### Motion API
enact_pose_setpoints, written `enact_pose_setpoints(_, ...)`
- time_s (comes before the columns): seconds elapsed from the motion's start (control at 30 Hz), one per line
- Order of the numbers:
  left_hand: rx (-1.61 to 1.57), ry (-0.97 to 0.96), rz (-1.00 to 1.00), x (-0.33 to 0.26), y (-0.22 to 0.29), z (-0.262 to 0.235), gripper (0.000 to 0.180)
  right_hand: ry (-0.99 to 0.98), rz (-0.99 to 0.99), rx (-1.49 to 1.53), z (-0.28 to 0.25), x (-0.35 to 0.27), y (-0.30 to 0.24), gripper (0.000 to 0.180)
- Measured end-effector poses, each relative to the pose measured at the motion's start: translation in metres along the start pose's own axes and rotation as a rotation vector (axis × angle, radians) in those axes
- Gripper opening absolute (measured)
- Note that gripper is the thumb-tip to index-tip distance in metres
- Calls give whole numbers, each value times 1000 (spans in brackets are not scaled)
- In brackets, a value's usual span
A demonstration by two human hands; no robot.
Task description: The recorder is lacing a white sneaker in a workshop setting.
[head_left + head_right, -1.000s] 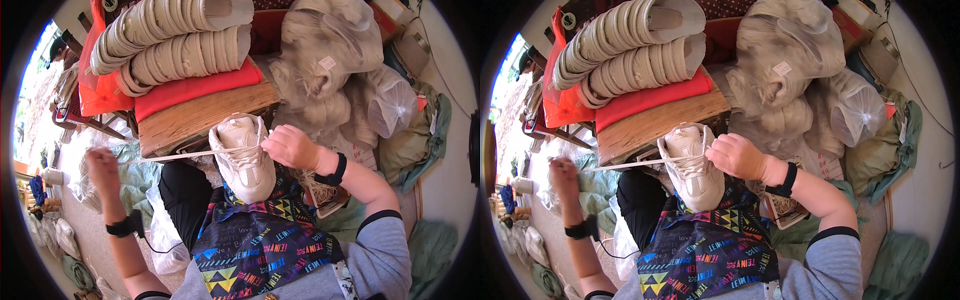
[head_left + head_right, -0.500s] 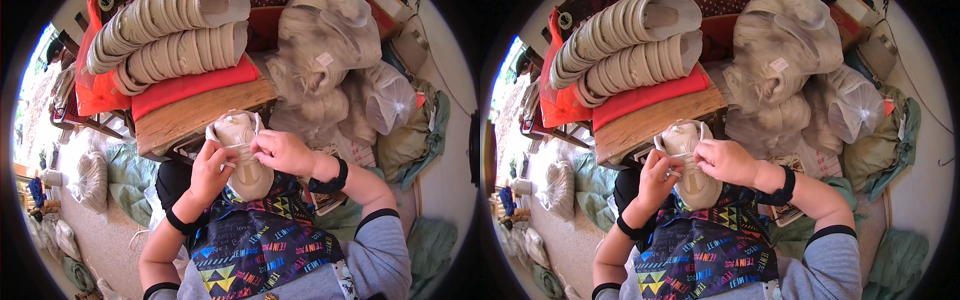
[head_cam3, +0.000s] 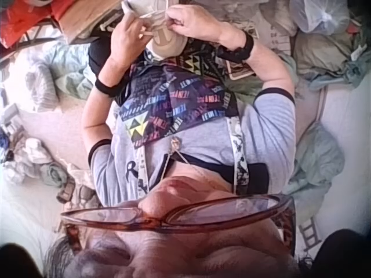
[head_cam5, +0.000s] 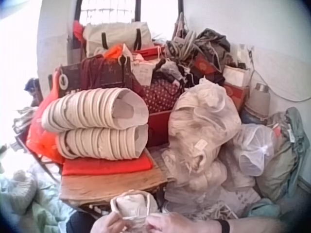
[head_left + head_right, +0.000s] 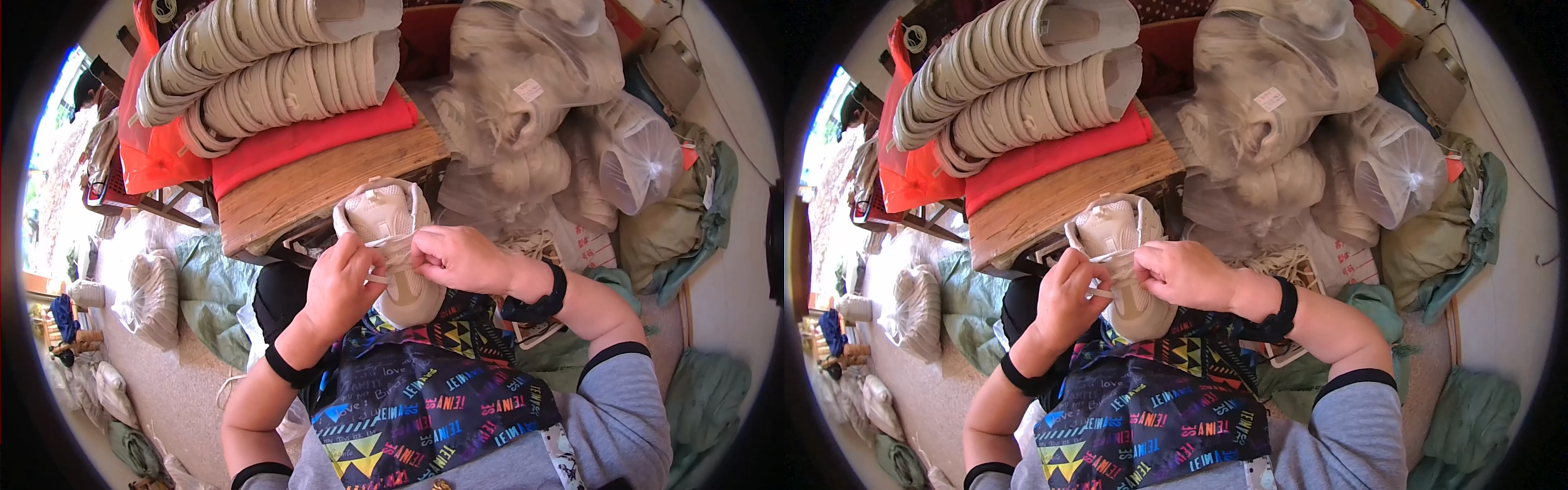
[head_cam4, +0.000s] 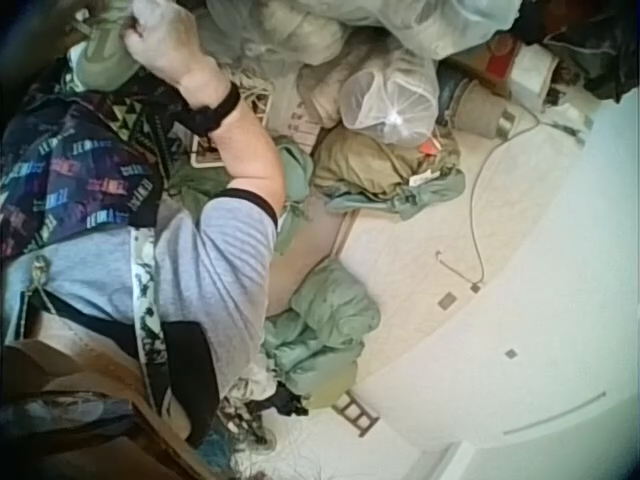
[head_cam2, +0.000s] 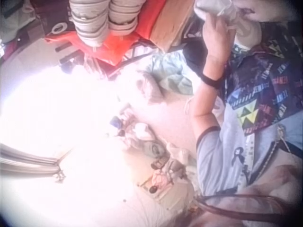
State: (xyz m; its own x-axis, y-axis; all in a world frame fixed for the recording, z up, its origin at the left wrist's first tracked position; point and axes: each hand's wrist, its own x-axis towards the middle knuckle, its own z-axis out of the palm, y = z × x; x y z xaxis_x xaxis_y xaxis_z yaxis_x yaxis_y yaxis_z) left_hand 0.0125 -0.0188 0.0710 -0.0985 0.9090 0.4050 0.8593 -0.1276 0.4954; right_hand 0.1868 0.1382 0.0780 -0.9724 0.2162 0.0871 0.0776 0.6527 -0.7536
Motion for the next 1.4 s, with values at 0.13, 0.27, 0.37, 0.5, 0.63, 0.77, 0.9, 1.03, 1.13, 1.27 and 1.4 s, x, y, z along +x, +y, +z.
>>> enact_pose_setpoints(0.13,0,105,0,-10,-8,7,21,-82,75,116,-8,-3,2,9)
enact_pose_setpoints(0.27,-104,89,-81,-14,-13,-2,25,-110,65,57,-10,-6,6,9)
enact_pose_setpoints(0.37,-181,35,-83,-14,-19,-3,23,-46,62,105,-7,-4,7,10)
enact_pose_setpoints(0.5,-155,-71,-22,-1,-18,-9,22,-3,79,108,-10,1,5,11)
enact_pose_setpoints(0.63,-116,-110,-12,3,-19,-11,19,24,40,93,-10,3,9,11)
enact_pose_setpoints(0.77,-15,-102,89,1,-17,-8,18,78,67,112,-8,6,7,13)
enact_pose_setpoints(0.9,17,-152,338,-2,12,-1,23,92,94,127,-9,11,2,13)
enact_pose_setpoints(1.03,-67,132,86,8,2,-3,26,126,92,87,-8,13,-2,12)
enact_pose_setpoints(1.13,-77,40,-14,-3,-13,-18,24,136,56,47,-8,13,-1,12)
enact_pose_setpoints(1.27,-138,-45,-95,-10,-19,-18,28,169,-39,-166,-3,20,0,13)
enact_pose_setpoints(1.4,-171,-71,-57,-5,-19,-9,27,136,-33,-409,-2,22,-7,14)
